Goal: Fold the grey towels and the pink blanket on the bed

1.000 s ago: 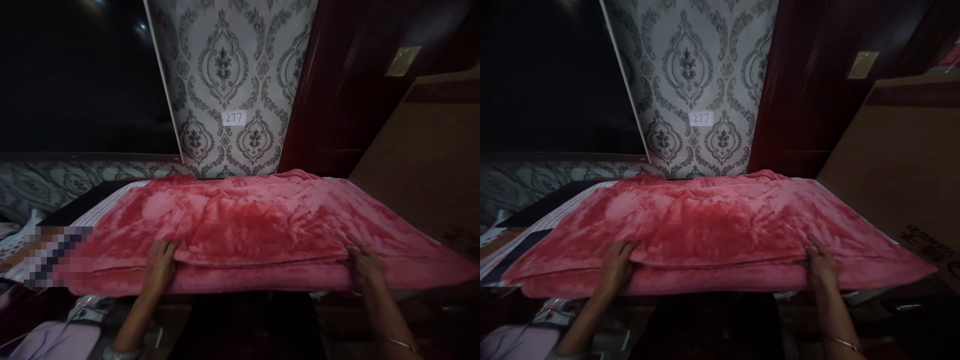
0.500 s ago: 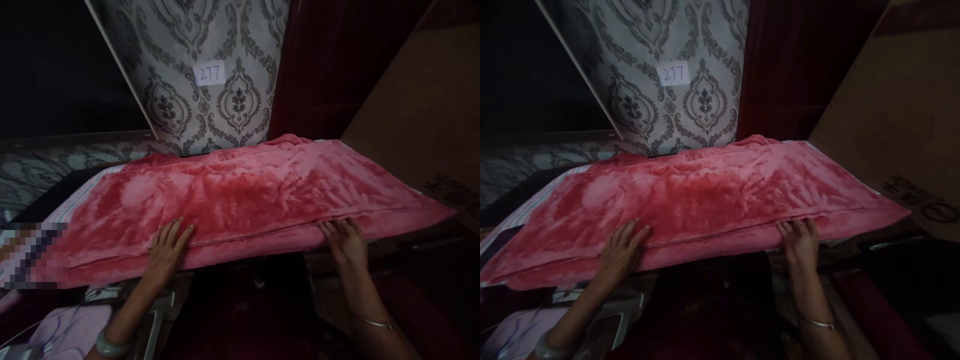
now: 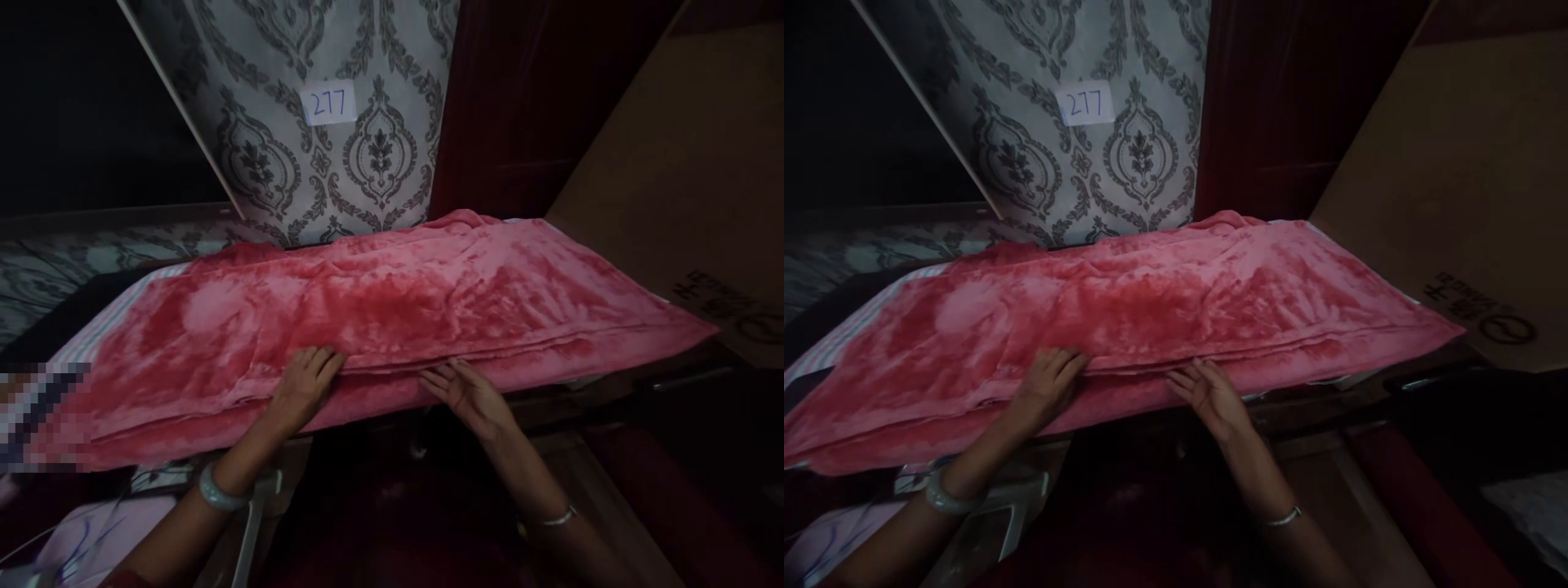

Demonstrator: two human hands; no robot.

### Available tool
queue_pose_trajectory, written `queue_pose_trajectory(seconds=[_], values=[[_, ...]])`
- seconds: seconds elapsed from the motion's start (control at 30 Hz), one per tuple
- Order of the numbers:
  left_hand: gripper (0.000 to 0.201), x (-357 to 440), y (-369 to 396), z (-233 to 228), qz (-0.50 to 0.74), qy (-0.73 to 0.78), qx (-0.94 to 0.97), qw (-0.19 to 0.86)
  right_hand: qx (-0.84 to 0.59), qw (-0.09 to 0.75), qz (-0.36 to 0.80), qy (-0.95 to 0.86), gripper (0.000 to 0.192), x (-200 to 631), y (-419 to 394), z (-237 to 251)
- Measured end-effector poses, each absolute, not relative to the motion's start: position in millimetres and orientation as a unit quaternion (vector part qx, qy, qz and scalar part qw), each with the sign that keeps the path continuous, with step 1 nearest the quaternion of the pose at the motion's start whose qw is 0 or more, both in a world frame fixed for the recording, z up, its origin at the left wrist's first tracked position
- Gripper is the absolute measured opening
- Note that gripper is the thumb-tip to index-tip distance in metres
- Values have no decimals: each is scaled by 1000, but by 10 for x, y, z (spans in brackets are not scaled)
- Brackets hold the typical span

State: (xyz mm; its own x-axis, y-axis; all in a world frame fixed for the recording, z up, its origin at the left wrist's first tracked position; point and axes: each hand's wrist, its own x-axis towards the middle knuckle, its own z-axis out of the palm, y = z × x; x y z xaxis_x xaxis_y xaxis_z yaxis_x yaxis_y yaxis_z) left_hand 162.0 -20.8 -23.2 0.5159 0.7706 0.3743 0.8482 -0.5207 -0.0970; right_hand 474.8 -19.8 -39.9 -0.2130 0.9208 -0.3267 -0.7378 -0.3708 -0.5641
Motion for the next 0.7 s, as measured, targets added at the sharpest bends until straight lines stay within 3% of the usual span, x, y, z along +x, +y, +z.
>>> queue_pose_trajectory(seconds=[0.1,0.3,0.47,0.7], values=[[39,1643,-264,-160,-161,-463,-865,110,-297,528,786,-126,34,4495,-170,-365],[26,1707,-150,325,-156,-417,-888,-111,-306,524,790,-85,43,4160,-110,-324],[35,1756,1016,600,-205,-480,-848,-91,-340,520,781,-66,54,4108,-114,-398],[27,1980,2725,513,-104,-622,-772,-82,-352,524,772,-72,58,4092,-136,-543]])
